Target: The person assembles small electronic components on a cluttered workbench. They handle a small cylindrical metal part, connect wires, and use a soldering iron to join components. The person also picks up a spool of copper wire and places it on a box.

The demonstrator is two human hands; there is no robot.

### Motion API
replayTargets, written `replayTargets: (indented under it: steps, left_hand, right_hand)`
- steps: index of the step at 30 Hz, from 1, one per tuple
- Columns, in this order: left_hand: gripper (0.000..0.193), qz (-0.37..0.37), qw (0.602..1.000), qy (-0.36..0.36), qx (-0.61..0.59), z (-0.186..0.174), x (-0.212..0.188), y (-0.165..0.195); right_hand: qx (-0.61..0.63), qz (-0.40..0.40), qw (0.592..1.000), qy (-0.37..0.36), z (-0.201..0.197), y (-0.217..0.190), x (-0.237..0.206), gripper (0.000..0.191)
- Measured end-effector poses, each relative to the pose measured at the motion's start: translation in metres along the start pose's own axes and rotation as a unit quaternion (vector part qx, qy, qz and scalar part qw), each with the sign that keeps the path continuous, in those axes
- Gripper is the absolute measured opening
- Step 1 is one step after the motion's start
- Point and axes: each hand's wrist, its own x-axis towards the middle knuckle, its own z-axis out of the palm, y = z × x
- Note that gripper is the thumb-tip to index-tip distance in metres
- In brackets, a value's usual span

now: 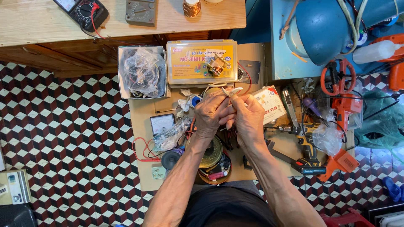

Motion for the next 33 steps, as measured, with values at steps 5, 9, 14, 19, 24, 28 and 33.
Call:
replayTargets:
  steps: [5,9,14,19,24,28,33]
  left_hand:
    - [0.029,-0.022,0.999,-0.001,-0.037,0.002,-0.003,0.007]
    - [0.027,-0.012,0.999,0.007,-0.032,0.005,-0.003,0.005]
    - [0.016,-0.026,0.999,-0.001,-0.025,0.007,-0.002,-0.002]
    - [0.017,-0.022,0.999,-0.029,-0.039,0.002,-0.001,-0.006]
    - [0.027,-0.116,0.989,-0.06,-0.073,0.001,0.003,-0.01]
    - [0.029,-0.127,0.984,-0.059,-0.113,0.002,0.006,-0.012]
    - [0.024,-0.135,0.981,-0.027,-0.139,0.007,0.008,-0.008]
  right_hand:
    - [0.027,-0.023,0.999,0.037,0.005,0.007,-0.003,0.02]
    - [0.016,-0.015,0.999,0.032,0.002,0.006,-0.003,0.021]
    - [-0.014,-0.014,0.999,-0.034,-0.008,-0.003,0.001,0.022]
    - [-0.026,-0.007,0.998,-0.05,-0.01,-0.011,0.005,0.023]
    - [-0.052,0.019,0.998,-0.043,-0.009,-0.019,0.009,0.022]
    - [-0.035,0.018,0.997,-0.062,-0.014,-0.023,0.011,0.019]
    - [0.014,-0.019,0.999,-0.032,-0.035,-0.022,0.008,0.016]
